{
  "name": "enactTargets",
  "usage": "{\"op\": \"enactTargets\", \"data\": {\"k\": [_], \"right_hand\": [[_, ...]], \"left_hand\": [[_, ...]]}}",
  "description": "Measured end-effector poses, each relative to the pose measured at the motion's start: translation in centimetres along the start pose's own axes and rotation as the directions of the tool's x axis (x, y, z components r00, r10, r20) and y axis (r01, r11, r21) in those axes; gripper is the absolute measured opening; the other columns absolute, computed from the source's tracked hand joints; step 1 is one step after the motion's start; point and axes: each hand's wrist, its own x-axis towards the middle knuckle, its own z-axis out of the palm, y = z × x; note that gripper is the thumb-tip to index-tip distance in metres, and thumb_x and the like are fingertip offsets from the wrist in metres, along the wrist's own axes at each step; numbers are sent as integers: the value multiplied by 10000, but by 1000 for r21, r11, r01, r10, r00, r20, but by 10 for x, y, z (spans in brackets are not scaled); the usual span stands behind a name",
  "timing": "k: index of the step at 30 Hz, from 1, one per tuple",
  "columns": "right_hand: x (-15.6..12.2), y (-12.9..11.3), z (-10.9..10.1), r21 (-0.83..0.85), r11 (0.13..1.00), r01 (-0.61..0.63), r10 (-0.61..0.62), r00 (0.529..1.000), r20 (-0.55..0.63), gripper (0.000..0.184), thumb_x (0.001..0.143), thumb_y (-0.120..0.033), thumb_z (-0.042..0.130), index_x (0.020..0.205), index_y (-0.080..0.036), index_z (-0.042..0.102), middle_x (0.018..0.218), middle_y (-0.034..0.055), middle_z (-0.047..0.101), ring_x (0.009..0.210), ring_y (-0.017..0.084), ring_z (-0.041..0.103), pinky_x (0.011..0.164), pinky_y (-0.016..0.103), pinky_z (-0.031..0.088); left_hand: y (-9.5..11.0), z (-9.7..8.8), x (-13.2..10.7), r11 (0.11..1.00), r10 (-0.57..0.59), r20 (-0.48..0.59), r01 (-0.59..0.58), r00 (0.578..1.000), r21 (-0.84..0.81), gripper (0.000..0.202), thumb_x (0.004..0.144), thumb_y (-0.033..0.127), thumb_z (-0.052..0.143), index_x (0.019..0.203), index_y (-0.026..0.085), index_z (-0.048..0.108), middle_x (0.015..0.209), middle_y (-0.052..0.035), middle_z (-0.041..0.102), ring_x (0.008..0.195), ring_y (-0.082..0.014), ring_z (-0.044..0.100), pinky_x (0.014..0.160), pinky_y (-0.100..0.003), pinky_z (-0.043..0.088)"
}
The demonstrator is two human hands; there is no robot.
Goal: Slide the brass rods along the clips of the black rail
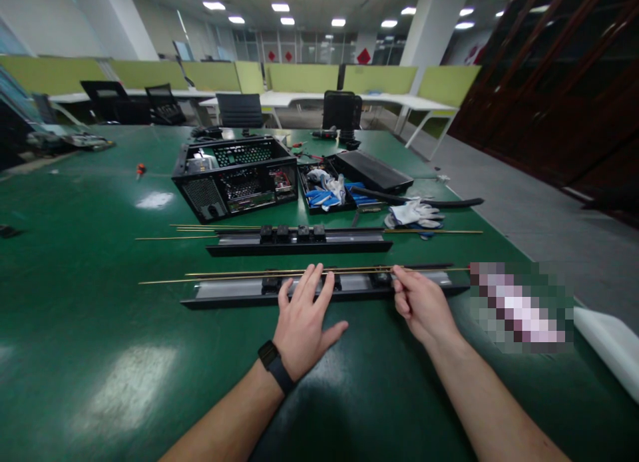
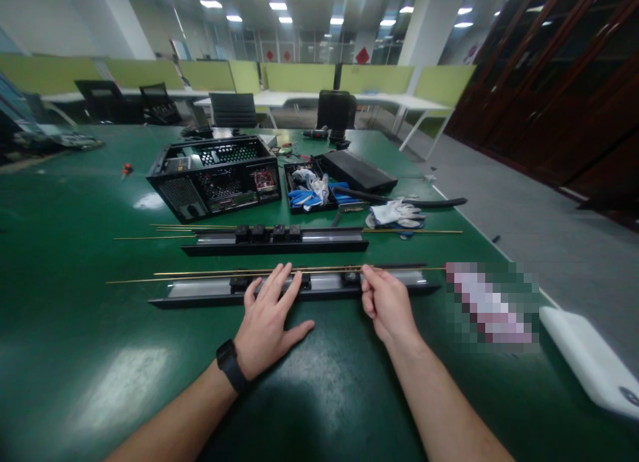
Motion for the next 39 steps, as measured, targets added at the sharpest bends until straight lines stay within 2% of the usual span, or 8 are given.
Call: {"op": "enactTargets", "data": {"k": [8,16,23,32,39], "right_hand": [[0,0,1,-75,997,4,-2,1000,27,416,689,-447,855,642,-151,566,556,-15,566,267,30,363,241,158,169],[1,1,-1,-52,998,17,-17,1000,14,398,694,-414,855,603,-144,577,538,-16,544,271,32,366,251,160,185],[1,1,-1,-10,1000,7,-6,1000,8,359,707,-386,848,651,-154,580,547,-23,540,284,40,375,245,160,202],[1,1,-3,-63,998,12,-9,999,38,426,693,-463,852,660,-142,574,582,-14,577,274,25,378,243,151,178],[2,2,-2,-65,998,0,1,1000,30,383,677,-419,870,689,-142,606,562,-25,560,269,29,372,246,152,168]], "left_hand": [[0,1,-1,1000,-7,-5,7,1000,-10,768,846,463,678,1510,215,382,1607,-147,308,1481,-323,281,1158,-554,213],[0,0,0,1000,-9,1,9,1000,-6,749,853,457,668,1506,216,389,1617,-136,288,1484,-317,274,1161,-549,216],[0,0,0,1000,-7,4,7,1000,-7,749,859,455,660,1511,217,379,1617,-131,289,1483,-307,280,1166,-548,203],[0,2,-1,1000,-10,-1,10,1000,-15,752,853,461,671,1505,215,388,1618,-135,287,1491,-310,258,1165,-548,198],[0,2,-1,1000,-12,-8,12,1000,-5,758,850,475,671,1504,215,390,1613,-130,302,1488,-315,265,1163,-540,220]]}}
